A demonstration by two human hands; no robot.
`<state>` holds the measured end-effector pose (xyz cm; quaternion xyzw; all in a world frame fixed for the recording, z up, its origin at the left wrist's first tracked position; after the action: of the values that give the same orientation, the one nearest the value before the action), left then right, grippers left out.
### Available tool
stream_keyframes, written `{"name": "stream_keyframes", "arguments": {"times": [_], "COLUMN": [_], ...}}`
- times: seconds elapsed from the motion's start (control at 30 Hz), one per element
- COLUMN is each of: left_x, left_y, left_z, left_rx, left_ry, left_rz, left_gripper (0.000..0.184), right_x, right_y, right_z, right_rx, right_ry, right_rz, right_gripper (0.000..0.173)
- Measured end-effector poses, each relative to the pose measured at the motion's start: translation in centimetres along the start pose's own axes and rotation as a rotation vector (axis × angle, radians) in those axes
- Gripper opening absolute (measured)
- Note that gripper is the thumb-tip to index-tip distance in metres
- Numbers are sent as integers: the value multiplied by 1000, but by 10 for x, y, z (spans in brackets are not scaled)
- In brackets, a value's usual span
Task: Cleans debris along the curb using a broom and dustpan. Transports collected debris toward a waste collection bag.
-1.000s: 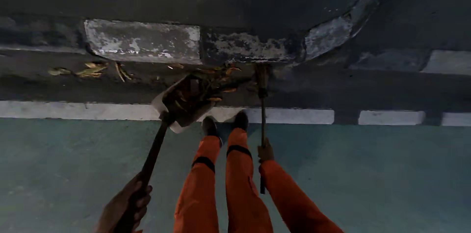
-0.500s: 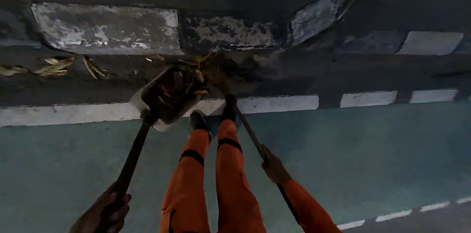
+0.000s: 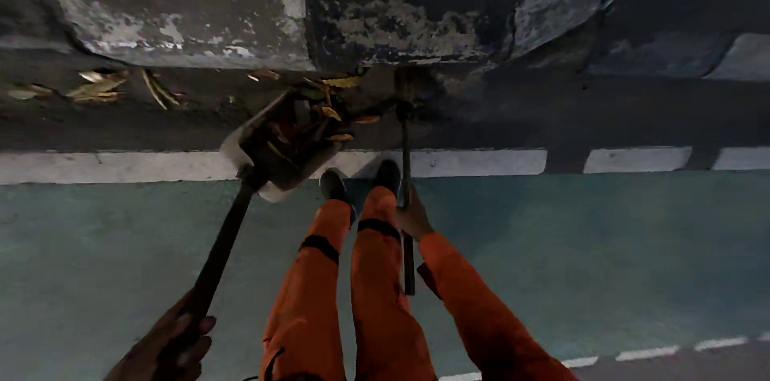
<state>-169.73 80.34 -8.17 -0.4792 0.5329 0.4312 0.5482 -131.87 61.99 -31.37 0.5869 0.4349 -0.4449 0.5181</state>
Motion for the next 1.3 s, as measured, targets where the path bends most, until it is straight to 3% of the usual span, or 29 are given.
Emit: {"name": "stream_keyframes", "arguments": {"times": [0.13,0.23,0.33,0.4,0.47,0.57,0.63,0.67,0.77,0.87,0.97,1.07,1.17,1.3], "left_x": [0,0,1,1,0,0,1,-1,3,3,2,-1,3,4], "left_y": [0,-7,-4,-2,-2,-7,-7,-5,-3,-7,-12,-16,-12,-9], "left_z": [-2,1,4,5,4,2,0,-4,-6,-7,-2,1,-1,-7], "left_rx": [6,44,46,25,22,27,1,-5,-14,5,8,6,11,-1], "left_ry": [1,5,11,12,18,15,-4,-4,-20,-31,-28,-18,-26,-17], "left_rz": [-20,13,6,-8,-12,-5,-3,7,14,21,49,88,62,19], "left_gripper": [37,36,34,34,36,37,36,37,37,36,35,33,35,34], "right_x": [-30,-85,-135,-128,-88,-18,0,-4,-35,-91,-158,-197,-158,-27], "right_y": [60,111,104,81,62,28,-5,-14,11,63,95,91,80,59], "right_z": [24,72,118,125,100,20,-14,-10,18,59,103,141,138,47], "right_rx": [-350,-402,-298,-191,-56,120,95,-2,-363,-554,-533,-438,-245,68], "right_ry": [1,34,-3,-23,29,76,39,18,26,16,12,-66,18,100], "right_rz": [-54,-98,-55,14,83,140,90,50,-73,-198,-239,-150,28,114], "right_gripper": [86,82,76,75,73,69,71,75,87,84,77,76,75,72]}}
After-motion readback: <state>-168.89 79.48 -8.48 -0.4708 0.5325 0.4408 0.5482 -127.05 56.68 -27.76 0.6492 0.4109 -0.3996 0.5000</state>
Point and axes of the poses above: each hand's wrist, its own x-axis towards the middle knuckle, its own y-axis out of the back of the hand, z = x × y, the point moved 1 cm from there along x, towards the middle knuckle, and after that the axes turned 4 degrees about x, right-handed, at the moved point
